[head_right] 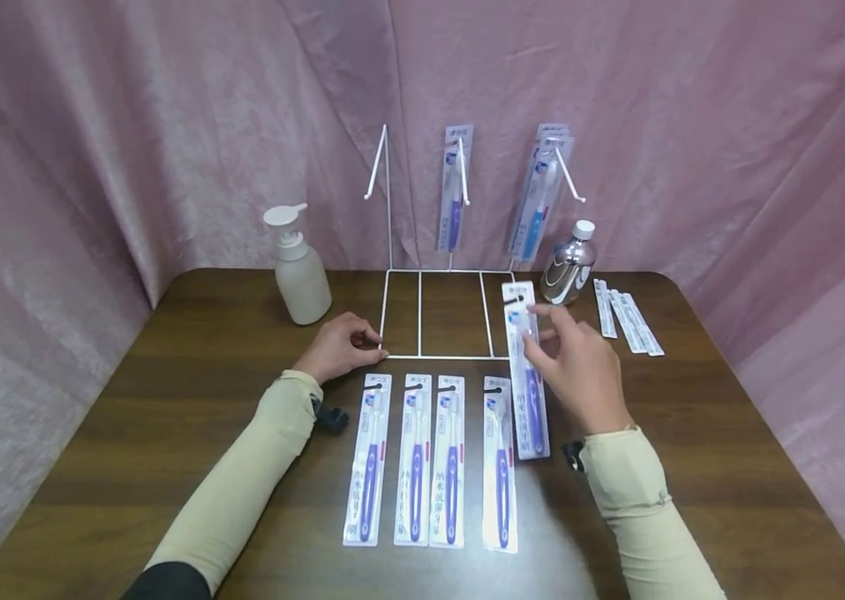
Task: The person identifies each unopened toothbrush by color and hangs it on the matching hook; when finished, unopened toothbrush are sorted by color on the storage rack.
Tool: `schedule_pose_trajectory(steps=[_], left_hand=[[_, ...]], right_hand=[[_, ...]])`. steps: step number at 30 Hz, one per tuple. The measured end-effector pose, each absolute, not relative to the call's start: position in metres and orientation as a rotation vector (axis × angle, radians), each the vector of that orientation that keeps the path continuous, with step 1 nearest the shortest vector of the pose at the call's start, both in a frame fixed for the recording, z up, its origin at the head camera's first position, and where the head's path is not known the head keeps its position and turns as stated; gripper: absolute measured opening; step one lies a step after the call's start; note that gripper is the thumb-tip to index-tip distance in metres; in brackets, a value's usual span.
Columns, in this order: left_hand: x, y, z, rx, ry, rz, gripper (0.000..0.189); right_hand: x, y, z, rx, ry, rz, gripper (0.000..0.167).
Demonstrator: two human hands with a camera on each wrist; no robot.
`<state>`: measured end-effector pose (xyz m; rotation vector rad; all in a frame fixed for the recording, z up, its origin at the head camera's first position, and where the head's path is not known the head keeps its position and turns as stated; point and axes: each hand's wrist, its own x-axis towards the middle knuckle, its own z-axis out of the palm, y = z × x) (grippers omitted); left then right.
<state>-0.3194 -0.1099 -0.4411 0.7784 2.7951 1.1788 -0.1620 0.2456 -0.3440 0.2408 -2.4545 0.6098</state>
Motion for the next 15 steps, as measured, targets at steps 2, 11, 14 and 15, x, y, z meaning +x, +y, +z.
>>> schedule_pose_trajectory(steps=[2, 11, 14, 15], left_hand=[[-0.319, -0.111, -0.441, 0.764, 2.794, 1.185, 0.020], [-0.313, -0.111, -0.442, 0.737, 2.782, 1.166, 0.020], [-0.312, -0.108, -0.442, 0.749, 2.786, 1.168, 0.020], [-0.313, -0.108, -0.442, 0.756, 2.788, 1.169, 0.020]], right_hand=[[-0.171, 0.237, -0.322, 0.293, -2.321, 0.615, 0.041], [-0.196, 0.200, -0.256, 0.440, -2.105, 0.736, 0.041], [-0.201, 0.195, -0.253, 0.449, -2.119, 0.713, 0.039], [-0.202, 0.194, -0.254, 0.452, -2.125, 0.706, 0.039]])
